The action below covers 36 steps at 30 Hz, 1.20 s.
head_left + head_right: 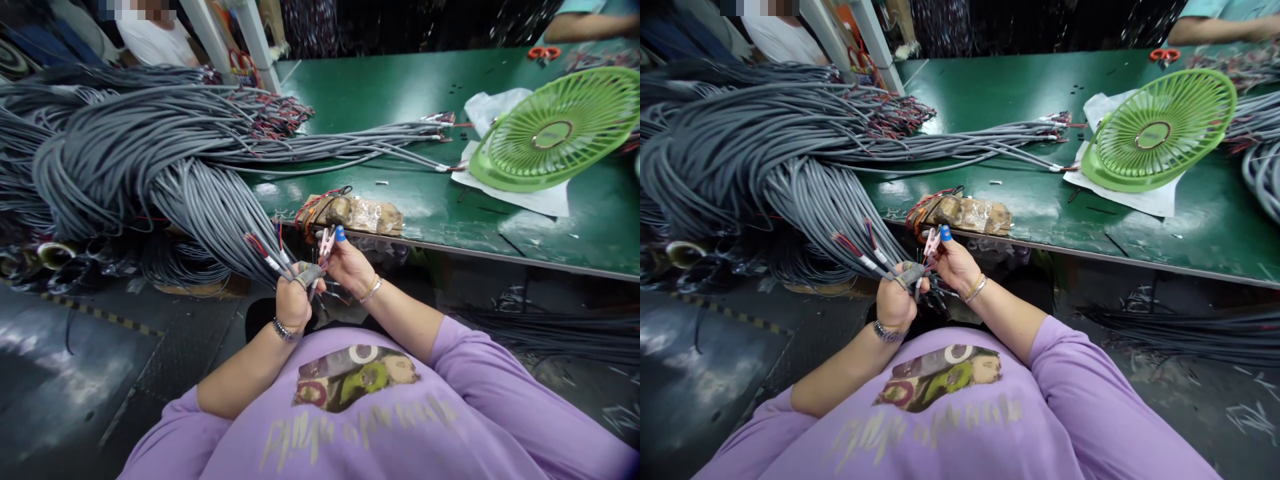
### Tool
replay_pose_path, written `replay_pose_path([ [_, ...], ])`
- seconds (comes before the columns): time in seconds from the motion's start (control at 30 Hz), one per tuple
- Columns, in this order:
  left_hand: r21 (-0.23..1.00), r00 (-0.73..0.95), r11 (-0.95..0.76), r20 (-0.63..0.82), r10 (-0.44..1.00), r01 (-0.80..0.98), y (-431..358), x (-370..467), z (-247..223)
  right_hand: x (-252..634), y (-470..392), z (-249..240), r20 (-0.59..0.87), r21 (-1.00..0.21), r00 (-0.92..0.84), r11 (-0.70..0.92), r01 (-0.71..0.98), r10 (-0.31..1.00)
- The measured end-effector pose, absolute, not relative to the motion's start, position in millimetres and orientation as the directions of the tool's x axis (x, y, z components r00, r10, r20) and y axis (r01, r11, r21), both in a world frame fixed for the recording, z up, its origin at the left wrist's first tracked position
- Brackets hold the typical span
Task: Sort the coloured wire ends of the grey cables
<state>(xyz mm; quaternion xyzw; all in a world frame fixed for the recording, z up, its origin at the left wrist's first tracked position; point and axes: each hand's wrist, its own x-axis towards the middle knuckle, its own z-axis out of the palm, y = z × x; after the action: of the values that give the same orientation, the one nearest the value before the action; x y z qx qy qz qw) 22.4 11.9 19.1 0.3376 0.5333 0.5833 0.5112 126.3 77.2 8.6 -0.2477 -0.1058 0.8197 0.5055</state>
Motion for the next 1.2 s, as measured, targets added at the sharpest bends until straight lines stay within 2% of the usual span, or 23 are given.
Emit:
replay_pose_path([
  [0.17,0.968,-0.252,0.092,-0.152,0.956,-0.235,13.0,23.3,18.4,124.6,76.5,10.0,-0.316,-0.423,-0.352,-0.463,-0.779,0.881],
  [0.37,0.969,-0.255,0.093,-0.151,0.955,-0.229,8.4,21.3,18.1,130.6,74.2,5.2,-0.325,-0.382,-0.428,-0.531,-0.757,0.844],
  [0.57,0.980,-0.278,0.040,-0.094,0.956,-0.194,1.5,18.2,21.3,137.4,74.1,3.8,-0.273,-0.435,-0.509,-0.576,-0.692,0.817],
  [0.8,0.969,-0.305,0.022,-0.099,0.947,-0.246,4.7,21.3,22.3,136.0,71.9,7.4,-0.251,-0.506,-0.420,-0.489,-0.711,0.872],
  [1.2,0.976,-0.313,0.049,-0.116,0.943,-0.214,13.1,24.3,14.3,128.0,76.8,11.4,-0.332,-0.413,-0.382,-0.497,-0.763,0.862],
])
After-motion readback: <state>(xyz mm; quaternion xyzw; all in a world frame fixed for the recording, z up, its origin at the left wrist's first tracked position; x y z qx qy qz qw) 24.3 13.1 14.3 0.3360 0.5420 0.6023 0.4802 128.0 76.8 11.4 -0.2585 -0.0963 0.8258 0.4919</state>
